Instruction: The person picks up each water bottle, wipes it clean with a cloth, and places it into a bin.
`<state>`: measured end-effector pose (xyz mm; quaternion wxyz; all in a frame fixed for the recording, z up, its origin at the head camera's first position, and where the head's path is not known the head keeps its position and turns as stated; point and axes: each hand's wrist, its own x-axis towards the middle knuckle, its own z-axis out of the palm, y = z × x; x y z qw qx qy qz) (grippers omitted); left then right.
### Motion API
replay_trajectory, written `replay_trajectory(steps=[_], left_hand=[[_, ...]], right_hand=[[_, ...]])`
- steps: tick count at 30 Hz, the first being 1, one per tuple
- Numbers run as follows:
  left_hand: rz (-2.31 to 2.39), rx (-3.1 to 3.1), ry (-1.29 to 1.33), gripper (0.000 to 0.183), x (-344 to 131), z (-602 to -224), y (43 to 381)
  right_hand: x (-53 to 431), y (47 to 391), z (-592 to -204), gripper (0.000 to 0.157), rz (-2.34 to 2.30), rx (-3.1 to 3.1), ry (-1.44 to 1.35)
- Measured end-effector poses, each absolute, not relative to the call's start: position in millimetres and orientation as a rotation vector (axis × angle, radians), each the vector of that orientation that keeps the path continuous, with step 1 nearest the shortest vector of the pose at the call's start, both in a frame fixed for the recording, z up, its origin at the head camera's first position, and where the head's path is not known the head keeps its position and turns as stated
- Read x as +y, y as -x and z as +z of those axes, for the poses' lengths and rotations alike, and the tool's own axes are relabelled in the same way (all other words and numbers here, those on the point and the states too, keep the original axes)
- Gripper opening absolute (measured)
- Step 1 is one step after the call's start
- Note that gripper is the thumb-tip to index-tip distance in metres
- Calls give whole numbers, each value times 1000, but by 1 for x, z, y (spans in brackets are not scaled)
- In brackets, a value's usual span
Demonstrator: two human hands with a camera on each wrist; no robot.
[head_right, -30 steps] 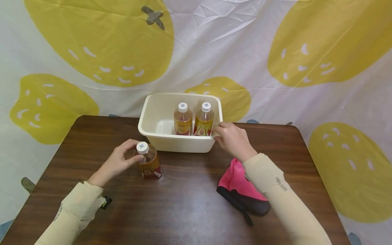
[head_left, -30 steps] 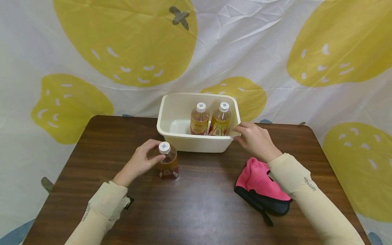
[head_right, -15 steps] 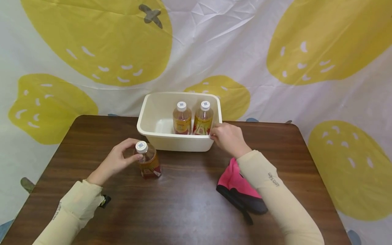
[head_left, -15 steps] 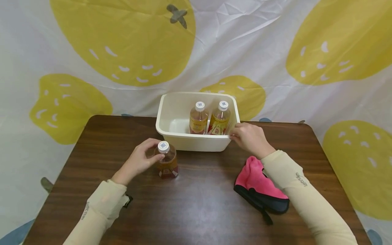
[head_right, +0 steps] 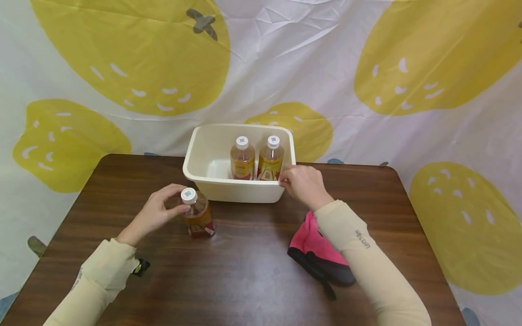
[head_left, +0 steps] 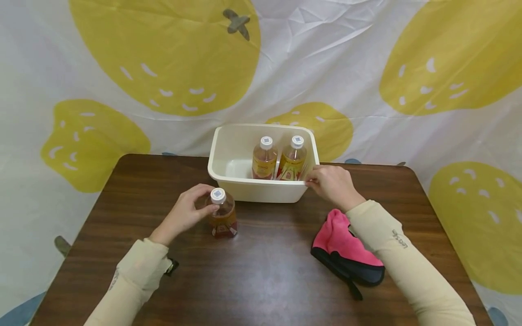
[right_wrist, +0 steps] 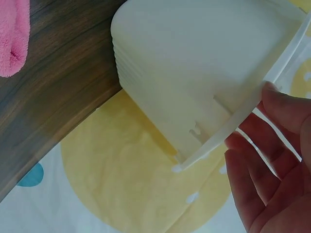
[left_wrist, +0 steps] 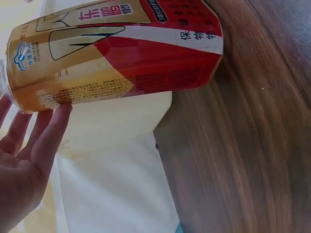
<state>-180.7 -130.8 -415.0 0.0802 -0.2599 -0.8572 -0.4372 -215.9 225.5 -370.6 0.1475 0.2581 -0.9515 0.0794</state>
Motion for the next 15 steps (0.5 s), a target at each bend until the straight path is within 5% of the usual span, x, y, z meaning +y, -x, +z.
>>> replay_trajectory(steps=[15], left_hand=[[-1209,-2553,706,31,-144,-348,179]], right_hand=[[223,215,-370,6,246,-2770,-703]])
